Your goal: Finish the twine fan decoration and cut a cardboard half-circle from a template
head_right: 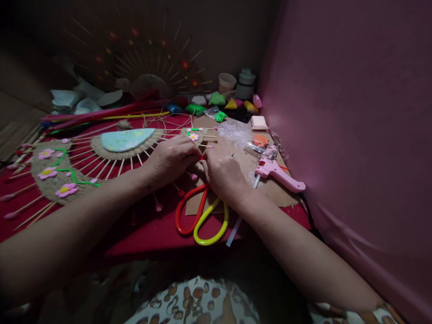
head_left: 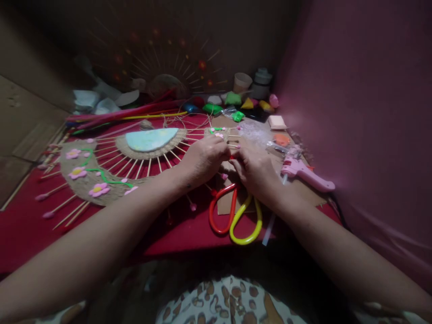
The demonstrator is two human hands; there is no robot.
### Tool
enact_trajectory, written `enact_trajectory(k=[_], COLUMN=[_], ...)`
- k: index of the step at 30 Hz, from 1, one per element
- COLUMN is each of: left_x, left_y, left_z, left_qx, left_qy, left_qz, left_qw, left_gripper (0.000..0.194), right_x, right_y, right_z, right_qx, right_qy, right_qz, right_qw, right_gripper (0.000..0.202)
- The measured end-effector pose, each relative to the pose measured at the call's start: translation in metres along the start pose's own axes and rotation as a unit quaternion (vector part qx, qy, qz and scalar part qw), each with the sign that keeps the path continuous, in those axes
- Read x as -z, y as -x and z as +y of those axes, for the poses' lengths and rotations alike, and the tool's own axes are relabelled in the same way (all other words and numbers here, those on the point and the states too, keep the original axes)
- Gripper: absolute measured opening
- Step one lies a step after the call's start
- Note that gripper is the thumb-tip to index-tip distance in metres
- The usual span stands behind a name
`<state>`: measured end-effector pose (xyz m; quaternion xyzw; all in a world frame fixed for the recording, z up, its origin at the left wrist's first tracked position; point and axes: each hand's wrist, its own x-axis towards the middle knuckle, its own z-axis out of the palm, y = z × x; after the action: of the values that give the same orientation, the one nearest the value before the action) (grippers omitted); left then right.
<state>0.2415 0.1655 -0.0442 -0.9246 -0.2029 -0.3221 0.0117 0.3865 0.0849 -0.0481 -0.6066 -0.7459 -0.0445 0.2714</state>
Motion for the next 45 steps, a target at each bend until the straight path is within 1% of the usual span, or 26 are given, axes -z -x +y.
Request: enact_trajectory(k=[3, 9, 12, 15, 18, 21, 23, 27, 32, 35, 38, 40, 43, 45], left_x=[0.000, 0.005, 0.006, 0.005, 0.006, 0.008, 0.009, 0.008, 0.008, 0.008, 0.007, 0.007, 0.007, 0.008], left_y=[0.000, -0.001, -0.001, 0.000, 0.000, 0.000, 0.000, -0.001, -0.003, -0.003, -0.002, -0.001, 0.001, 0.002], left_z=[0.000, 0.000, -0.002, -0.003, -0.001, 0.003, 0.004, 0.005, 0.007, 0.009, 0.010, 0.009, 0.007, 0.006], left_qx=[-0.006, -0.015, -0.030, -0.034, -0.022, -0.004, 0.000, -0.006, -0.004, 0.025, 0.054, 0.043, 0.001, -0.030], left_qy=[0.008, 0.024, 0.027, 0.025, 0.019, 0.014, 0.014, 0.001, 0.002, 0.023, 0.034, 0.024, -0.013, -0.041], left_qz=[-0.002, -0.033, -0.048, -0.050, -0.057, -0.074, -0.079, -0.067, -0.057, -0.038, -0.028, -0.038, -0.060, -0.060], left_qw=[1.000, 0.999, 0.998, 0.998, 0.998, 0.997, 0.997, 0.998, 0.998, 0.999, 0.998, 0.998, 0.998, 0.997], left_gripper=[0.016, 0.016, 0.014, 0.013, 0.014, 0.017, 0.019, 0.020, 0.017, 0.014, 0.009, 0.010, 0.014, 0.015], right_x=[-0.001, -0.001, 0.000, 0.003, 0.005, 0.006, 0.006, 0.006, 0.003, 0.001, 0.001, 0.003, 0.005, 0.006], right_y=[0.000, 0.002, 0.002, 0.000, -0.001, -0.003, -0.003, -0.004, -0.002, 0.001, 0.001, 0.001, 0.000, -0.001], right_z=[0.000, 0.002, 0.001, -0.001, -0.002, -0.003, -0.003, -0.004, -0.004, -0.003, -0.002, -0.002, -0.004, -0.005], right_qx=[0.000, -0.006, -0.029, -0.059, -0.082, -0.097, -0.100, -0.093, -0.068, -0.058, -0.077, -0.094, -0.107, -0.103], right_qy=[0.000, -0.049, -0.084, -0.132, -0.175, -0.192, -0.192, -0.167, -0.082, -0.063, -0.080, -0.085, -0.080, -0.074], right_qz=[0.011, 0.022, 0.010, -0.011, -0.019, -0.020, -0.022, -0.028, -0.014, 0.000, 0.010, 0.002, -0.016, -0.017], right_qw=[1.000, 0.999, 0.996, 0.990, 0.981, 0.976, 0.976, 0.981, 0.994, 0.996, 0.994, 0.992, 0.991, 0.992], right_gripper=[0.020, 0.018, 0.014, 0.013, 0.013, 0.013, 0.013, 0.015, 0.018, 0.019, 0.016, 0.015, 0.015, 0.017])
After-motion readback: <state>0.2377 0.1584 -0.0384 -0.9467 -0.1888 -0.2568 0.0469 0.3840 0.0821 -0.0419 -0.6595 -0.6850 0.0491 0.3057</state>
